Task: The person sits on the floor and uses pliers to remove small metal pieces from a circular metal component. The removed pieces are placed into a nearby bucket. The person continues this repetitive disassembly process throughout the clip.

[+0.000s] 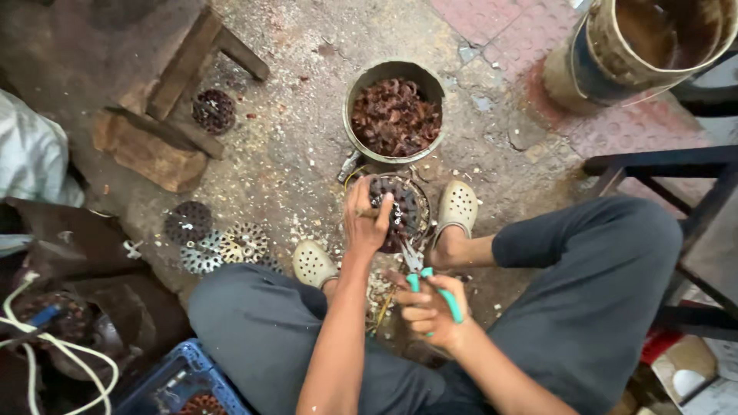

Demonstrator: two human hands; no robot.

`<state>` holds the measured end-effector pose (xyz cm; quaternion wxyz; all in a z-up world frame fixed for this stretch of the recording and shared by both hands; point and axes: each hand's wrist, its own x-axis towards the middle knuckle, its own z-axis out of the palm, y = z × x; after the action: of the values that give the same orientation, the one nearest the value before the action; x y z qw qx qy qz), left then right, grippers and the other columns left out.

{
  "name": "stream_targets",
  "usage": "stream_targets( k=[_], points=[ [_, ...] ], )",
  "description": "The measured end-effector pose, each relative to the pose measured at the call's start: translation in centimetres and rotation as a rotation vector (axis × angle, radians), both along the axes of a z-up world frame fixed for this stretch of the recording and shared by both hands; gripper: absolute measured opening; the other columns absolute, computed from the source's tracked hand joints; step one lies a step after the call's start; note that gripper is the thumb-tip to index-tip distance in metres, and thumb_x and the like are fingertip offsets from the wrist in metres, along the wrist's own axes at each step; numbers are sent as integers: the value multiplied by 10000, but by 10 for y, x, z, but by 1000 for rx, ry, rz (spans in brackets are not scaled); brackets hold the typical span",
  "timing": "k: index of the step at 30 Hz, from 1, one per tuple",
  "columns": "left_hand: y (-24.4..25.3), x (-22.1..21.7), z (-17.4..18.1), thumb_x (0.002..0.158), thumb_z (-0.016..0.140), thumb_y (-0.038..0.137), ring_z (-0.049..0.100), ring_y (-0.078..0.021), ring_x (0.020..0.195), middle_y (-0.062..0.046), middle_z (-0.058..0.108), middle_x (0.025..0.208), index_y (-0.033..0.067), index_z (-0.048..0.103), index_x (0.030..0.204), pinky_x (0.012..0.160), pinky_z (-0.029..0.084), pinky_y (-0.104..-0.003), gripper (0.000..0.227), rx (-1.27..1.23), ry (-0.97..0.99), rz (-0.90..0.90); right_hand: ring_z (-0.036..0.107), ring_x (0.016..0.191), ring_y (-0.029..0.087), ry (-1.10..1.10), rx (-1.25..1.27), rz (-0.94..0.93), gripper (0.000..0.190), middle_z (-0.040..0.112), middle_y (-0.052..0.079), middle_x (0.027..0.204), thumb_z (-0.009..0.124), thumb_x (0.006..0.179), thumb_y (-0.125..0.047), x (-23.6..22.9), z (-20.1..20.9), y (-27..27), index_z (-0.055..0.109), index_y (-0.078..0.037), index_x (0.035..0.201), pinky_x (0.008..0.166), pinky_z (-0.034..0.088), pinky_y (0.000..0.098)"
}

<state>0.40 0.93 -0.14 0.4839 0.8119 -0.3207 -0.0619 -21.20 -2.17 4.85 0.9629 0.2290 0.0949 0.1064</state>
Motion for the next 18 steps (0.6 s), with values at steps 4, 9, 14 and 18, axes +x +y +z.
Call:
stream_targets(
  k=[4,9,14,18],
  points=[
    [-6,25,14,788,755,286,508,-425,1331,-241,622,1340,-2,590,1224,1142,330,-577,549,139,-309,-237,459,599,142,4,1,164,597,490,11,857,546,974,-351,-15,-23,-52,437,-133,1519,479,413,298],
    [-17,30,25,821,695,137,525,-431,1342,-224,627,1384,12,620,1310,1139,406,-497,510,-24,-251,-447,433,575,133,224,-165,311,642,504,1,812,540,889,-284,-19,-26,-77,458,-101,1499,443,369,269],
    [-12,25,20,822,666,105,583,-438,1260,-214,654,1283,-11,644,1245,1105,463,-481,439,31,-213,-407,427,556,105,311,-432,506,580,474,-15,733,577,861,-227,-15,-12,-90,530,-89,1423,446,352,254],
    [-14,24,25,821,638,75,590,-439,1247,-210,658,1251,-14,646,1222,1115,469,-485,411,30,-203,-378,393,518,90,419,-711,670,491,426,-29,685,593,842,-210,-7,1,-98,583,-132,1327,440,316,254]
  ],
)
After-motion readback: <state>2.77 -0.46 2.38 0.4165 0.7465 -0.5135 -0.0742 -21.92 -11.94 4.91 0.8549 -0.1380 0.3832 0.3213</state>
